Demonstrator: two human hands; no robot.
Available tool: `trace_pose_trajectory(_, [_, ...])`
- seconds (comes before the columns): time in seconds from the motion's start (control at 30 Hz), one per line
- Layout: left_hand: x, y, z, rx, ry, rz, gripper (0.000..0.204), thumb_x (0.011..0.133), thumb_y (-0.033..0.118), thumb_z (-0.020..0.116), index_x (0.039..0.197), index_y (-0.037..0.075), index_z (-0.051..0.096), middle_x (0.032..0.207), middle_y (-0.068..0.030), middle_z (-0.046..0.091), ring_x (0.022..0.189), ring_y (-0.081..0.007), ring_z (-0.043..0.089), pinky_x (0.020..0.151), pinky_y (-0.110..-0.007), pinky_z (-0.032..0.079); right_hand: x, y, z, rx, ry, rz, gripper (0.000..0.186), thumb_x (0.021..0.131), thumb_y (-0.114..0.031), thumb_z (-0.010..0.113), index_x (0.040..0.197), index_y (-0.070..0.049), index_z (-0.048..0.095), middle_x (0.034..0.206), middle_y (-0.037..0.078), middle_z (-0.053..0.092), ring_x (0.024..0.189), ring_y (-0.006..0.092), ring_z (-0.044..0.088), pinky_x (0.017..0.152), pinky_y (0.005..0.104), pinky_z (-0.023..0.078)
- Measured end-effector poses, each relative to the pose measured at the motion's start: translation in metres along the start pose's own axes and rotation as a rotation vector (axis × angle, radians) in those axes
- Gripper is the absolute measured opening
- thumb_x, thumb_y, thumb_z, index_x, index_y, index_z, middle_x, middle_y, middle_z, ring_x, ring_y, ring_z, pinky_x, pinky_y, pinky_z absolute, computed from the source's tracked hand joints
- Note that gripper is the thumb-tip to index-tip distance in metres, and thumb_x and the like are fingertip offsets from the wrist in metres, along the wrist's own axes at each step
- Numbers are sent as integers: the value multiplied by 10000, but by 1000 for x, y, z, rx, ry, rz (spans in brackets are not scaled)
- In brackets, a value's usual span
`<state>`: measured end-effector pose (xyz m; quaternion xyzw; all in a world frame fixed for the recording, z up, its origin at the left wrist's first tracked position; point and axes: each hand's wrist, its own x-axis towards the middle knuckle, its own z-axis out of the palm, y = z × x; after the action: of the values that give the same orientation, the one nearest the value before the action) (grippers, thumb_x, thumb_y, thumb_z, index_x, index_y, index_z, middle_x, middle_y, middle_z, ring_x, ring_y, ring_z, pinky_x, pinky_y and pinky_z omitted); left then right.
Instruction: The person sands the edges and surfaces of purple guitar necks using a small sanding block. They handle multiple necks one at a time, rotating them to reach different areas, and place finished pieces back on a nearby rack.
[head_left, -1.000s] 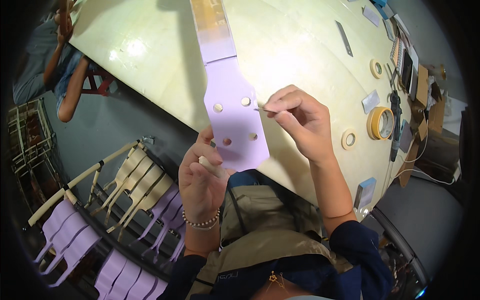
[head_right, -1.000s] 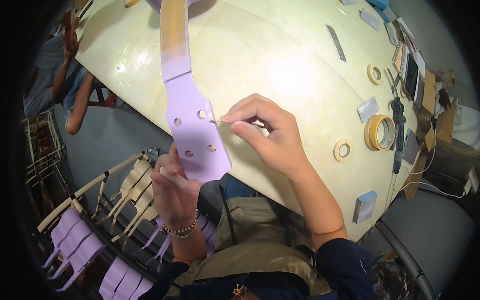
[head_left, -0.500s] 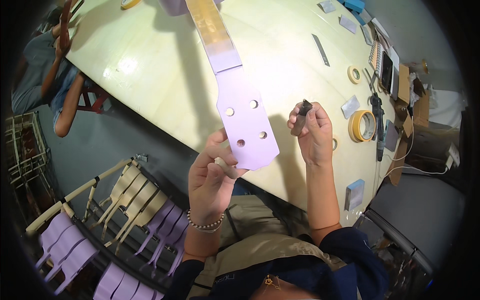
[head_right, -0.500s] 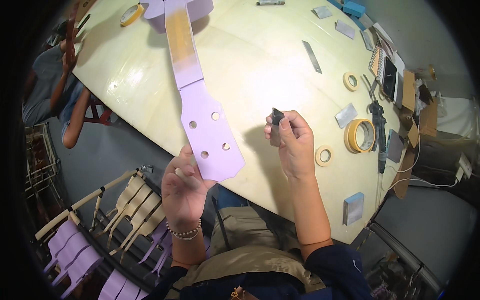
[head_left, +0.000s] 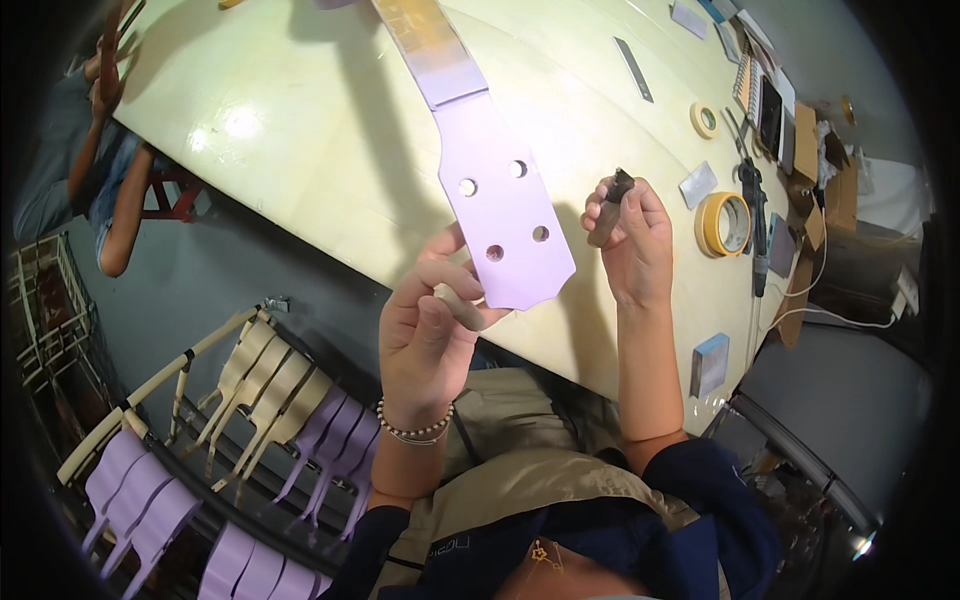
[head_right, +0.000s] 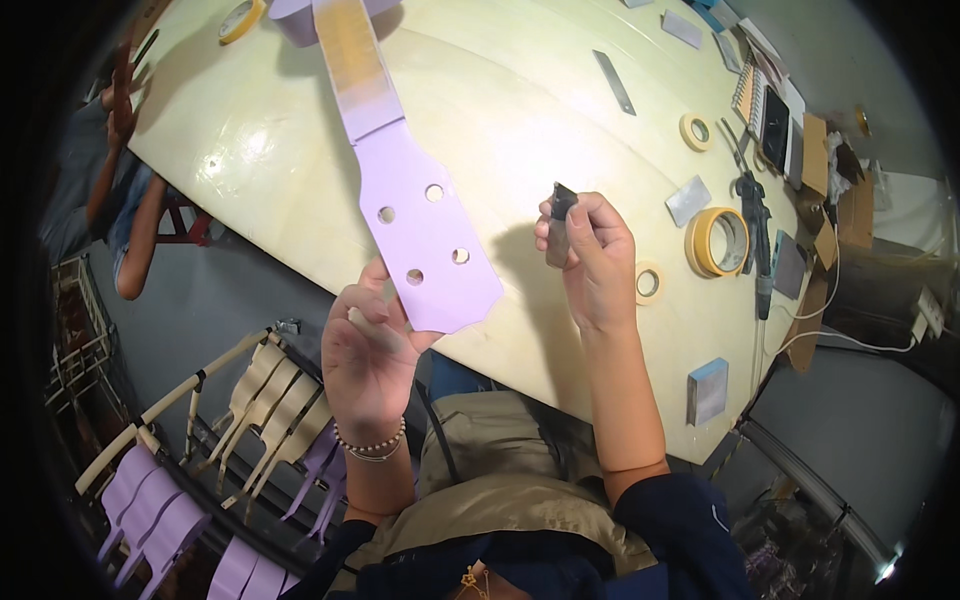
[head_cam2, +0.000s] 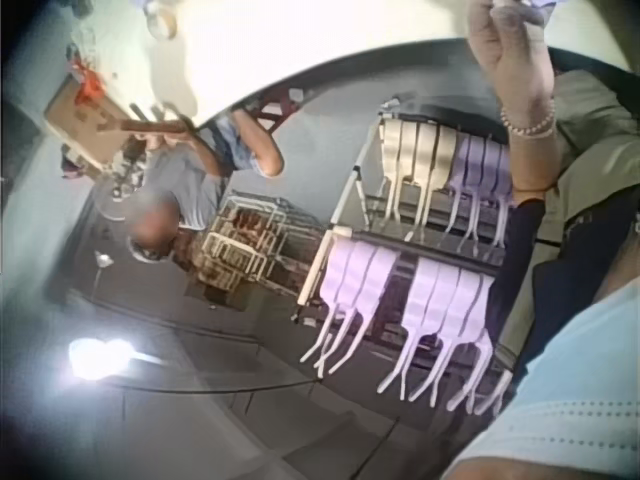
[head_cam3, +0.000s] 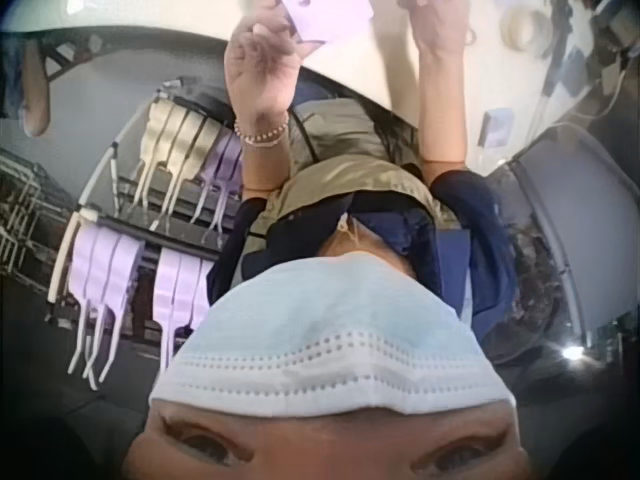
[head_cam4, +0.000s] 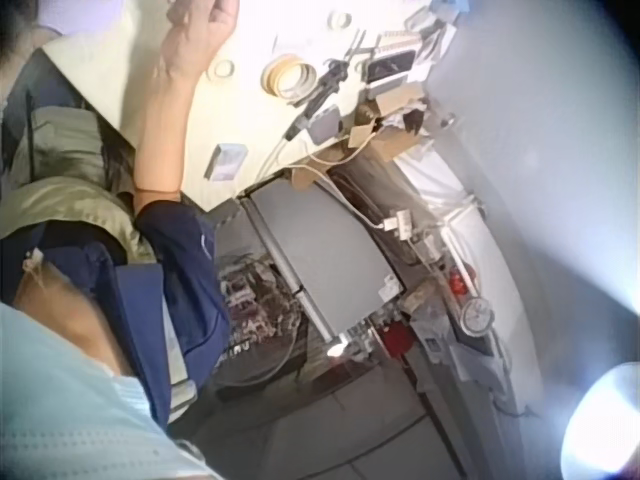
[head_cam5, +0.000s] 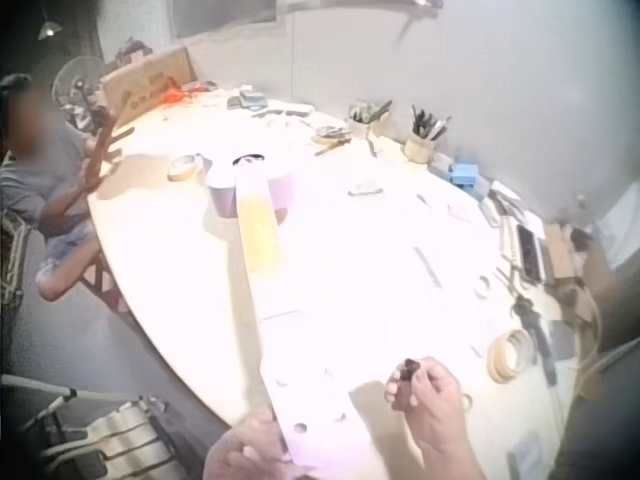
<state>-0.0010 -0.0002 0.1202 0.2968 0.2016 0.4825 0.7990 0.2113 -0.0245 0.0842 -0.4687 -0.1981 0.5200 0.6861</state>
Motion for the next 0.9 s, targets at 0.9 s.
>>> trace_pose_trajectory(0.9, [4,1,-3,-59,-92,-7,392,994,397,442,1074,32,564,1468,-257,184,1397,-455,214,987,-654,439,-8,5,-2,15,38,56,203,948,-260,618,900,-66,586,940,90,654,748,117,603,659,225,486])
